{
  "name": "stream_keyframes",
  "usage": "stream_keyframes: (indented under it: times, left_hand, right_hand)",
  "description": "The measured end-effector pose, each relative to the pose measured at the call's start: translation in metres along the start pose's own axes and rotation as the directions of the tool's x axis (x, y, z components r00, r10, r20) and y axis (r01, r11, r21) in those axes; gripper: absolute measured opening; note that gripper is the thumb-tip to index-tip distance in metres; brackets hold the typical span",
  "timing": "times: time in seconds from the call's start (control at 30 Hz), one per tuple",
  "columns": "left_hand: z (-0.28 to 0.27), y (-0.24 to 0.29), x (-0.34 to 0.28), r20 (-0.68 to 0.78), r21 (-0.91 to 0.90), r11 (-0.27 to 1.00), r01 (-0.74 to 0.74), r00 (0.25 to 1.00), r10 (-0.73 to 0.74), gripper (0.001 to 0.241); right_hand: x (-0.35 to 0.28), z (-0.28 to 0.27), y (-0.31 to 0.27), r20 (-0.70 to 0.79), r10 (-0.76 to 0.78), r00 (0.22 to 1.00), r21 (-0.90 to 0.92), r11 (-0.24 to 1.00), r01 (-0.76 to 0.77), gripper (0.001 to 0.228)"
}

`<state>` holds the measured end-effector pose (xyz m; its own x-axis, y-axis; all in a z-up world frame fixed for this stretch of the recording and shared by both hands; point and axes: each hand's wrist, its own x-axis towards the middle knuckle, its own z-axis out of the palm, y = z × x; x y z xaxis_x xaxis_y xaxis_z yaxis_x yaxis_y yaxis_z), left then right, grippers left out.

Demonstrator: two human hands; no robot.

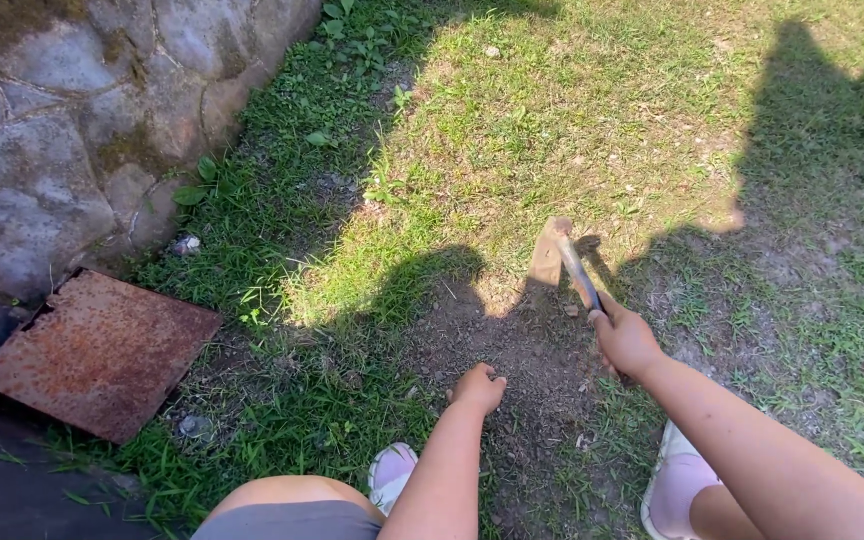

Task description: The person uses a small hoe to loosen the soil and pulls out weeds by hand.

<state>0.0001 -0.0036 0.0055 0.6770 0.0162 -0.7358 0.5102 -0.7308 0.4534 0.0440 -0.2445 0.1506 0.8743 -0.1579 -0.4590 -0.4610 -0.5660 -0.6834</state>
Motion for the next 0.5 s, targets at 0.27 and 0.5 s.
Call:
stream_keyframes:
  times: [0.27, 0.5]
  left_hand:
    - [-0.002, 0.002, 0.0, 0.002, -0.008, 1.0, 0.005, 1.0, -0.005, 0.051]
    - [-0.001, -0.001, -0.004, 0.009, 0.001, 1.0, 0.018, 1.0, -0.018, 0.051]
  right_hand:
    - [0.025, 0.028, 0.022, -0.034, -0.031, 0.999, -0.047, 0.998, 0.029, 0.061]
    - [0.016, 0.031, 0.051, 0.204, 0.033, 0.978, -0.23, 0.973, 0.015, 0.061]
